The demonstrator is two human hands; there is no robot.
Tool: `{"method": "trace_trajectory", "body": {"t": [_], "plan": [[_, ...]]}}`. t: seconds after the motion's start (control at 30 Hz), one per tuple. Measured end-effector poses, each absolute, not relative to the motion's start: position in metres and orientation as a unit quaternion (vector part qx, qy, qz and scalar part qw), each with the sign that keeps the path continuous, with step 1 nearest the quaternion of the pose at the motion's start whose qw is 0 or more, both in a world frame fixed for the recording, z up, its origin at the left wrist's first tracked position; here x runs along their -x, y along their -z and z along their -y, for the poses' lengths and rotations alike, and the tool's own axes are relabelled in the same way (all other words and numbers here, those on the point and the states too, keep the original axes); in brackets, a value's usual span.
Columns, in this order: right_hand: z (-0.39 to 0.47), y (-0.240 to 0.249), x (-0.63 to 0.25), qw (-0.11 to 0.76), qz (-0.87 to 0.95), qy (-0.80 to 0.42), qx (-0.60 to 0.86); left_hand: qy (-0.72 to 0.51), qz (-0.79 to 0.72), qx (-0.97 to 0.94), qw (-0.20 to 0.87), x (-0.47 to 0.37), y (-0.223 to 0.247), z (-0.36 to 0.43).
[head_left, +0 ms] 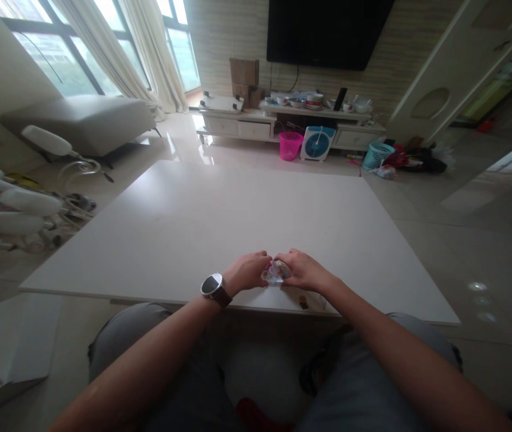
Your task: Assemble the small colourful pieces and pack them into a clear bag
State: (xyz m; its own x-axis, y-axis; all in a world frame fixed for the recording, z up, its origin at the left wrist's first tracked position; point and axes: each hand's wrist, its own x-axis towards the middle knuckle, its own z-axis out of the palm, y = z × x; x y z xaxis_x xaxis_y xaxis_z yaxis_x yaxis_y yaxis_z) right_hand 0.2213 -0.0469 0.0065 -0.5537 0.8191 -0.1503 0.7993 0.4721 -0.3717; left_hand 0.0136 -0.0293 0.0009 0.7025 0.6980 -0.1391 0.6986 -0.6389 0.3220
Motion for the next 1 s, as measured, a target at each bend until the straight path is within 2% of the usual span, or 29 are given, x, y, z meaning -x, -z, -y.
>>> {"method": "trace_trajectory", "body": {"t": [1.0], "plan": [[0.0502, 0.0022, -0.2201, 0.004, 0.847, -0.178, 0.501, -0.004, -0.396, -0.902, 0.169, -0.017, 0.004, 0.0289]]}}
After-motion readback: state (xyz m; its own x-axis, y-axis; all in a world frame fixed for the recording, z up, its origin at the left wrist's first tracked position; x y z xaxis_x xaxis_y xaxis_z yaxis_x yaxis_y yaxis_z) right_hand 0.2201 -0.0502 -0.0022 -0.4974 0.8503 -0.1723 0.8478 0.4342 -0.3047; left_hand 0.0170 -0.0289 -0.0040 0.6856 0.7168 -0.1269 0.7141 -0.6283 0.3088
